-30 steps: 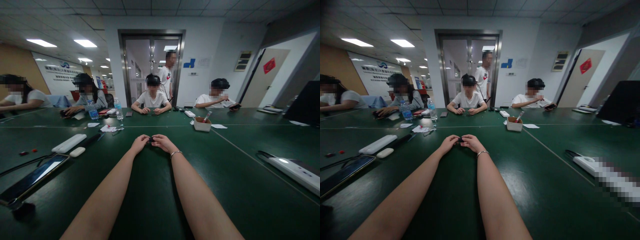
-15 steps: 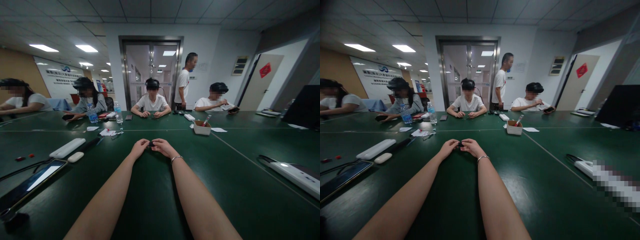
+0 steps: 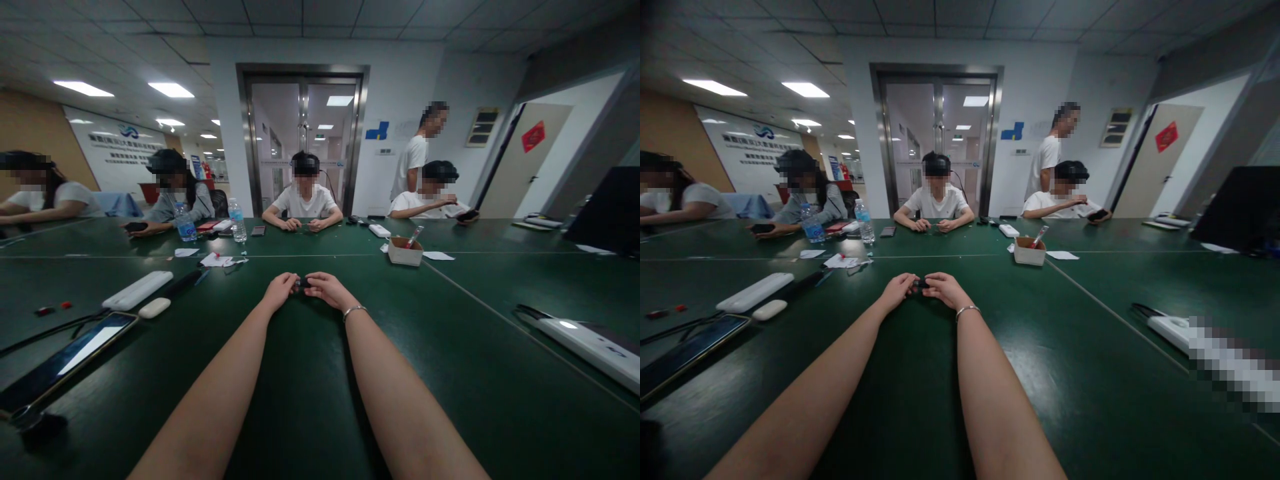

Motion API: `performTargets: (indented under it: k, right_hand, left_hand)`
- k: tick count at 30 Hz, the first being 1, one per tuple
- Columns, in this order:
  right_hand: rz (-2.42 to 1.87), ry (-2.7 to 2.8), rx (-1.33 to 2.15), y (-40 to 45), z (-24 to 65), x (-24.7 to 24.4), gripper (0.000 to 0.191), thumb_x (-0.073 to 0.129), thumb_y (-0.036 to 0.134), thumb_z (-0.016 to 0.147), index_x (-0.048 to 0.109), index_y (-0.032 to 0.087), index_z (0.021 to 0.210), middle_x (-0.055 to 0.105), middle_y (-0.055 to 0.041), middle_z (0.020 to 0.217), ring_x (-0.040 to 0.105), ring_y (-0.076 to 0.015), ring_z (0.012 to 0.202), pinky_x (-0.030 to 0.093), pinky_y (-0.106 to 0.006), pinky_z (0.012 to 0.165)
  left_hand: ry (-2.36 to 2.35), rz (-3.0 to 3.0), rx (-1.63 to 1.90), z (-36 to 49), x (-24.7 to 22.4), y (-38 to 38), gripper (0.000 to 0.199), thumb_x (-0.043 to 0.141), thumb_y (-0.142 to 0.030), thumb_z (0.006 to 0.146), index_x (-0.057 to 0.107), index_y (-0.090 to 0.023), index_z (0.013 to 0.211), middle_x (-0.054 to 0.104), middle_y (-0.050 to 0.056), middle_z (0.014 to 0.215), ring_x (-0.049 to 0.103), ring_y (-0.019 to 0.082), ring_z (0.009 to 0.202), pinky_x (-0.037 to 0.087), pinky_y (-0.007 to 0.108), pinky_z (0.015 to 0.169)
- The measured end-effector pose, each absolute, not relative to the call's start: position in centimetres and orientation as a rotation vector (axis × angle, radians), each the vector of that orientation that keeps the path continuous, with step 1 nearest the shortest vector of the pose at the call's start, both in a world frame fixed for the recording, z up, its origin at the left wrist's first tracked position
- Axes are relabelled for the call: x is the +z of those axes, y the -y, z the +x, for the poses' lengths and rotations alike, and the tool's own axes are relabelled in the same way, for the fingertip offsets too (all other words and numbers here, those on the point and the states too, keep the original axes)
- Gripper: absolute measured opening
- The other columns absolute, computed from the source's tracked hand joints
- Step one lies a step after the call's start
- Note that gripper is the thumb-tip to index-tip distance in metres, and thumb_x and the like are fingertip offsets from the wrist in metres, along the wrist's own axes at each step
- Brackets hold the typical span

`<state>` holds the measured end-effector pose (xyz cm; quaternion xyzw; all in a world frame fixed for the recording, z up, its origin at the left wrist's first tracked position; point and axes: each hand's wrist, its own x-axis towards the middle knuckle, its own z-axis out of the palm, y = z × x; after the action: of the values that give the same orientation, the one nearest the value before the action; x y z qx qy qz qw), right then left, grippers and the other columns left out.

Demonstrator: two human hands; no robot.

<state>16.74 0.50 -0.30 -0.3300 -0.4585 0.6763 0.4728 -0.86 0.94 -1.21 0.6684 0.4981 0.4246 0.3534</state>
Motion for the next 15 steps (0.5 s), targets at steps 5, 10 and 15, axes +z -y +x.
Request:
performTargets:
  k: [5, 10, 15]
  right_hand:
    - [-0.809, 1.136, 1.647, -0.68, 16.76, -0.41, 0.017, 0.065, 0.007, 0.074, 0.058, 0.010, 0.090, 0.066, -0.0070, 0.077, 0.067, -0.0136, 0.058, 0.058, -0.027, 0.063]
    - [-0.824, 1.143, 1.648, -0.49, 16.75, -0.13, 0.017, 0.064, 0.006, 0.074, 0.059, 0.010, 0.089, 0.065, -0.0066, 0.077, 0.067, -0.0136, 0.058, 0.058, -0.028, 0.064]
    - [-0.836, 1.135, 1.650, -0.27, 16.72, 0.05, 0.016, 0.063, 0.004, 0.075, 0.058, 0.010, 0.090, 0.065, -0.0065, 0.076, 0.067, -0.0135, 0.058, 0.058, -0.025, 0.062]
  left_hand:
    - [-1.274, 1.753, 1.124, -0.77, -1.43, -1.12, 0.032, 0.049, -0.041, 0.078, 0.063, -0.017, 0.092, 0.065, 0.004, 0.081, 0.057, 0.014, 0.069, 0.044, 0.024, 0.063]
    - [-1.292, 1.772, 1.086, -0.86, -1.41, -1.18, 0.038, 0.041, -0.045, 0.081, 0.063, -0.017, 0.094, 0.063, 0.004, 0.070, 0.056, 0.014, 0.063, 0.043, 0.025, 0.058]
    - [-1.298, 1.782, 1.116, -0.81, -1.40, -1.17, 0.029, 0.048, -0.037, 0.078, 0.065, -0.018, 0.093, 0.066, 0.004, 0.085, 0.058, 0.014, 0.071, 0.045, 0.025, 0.066]
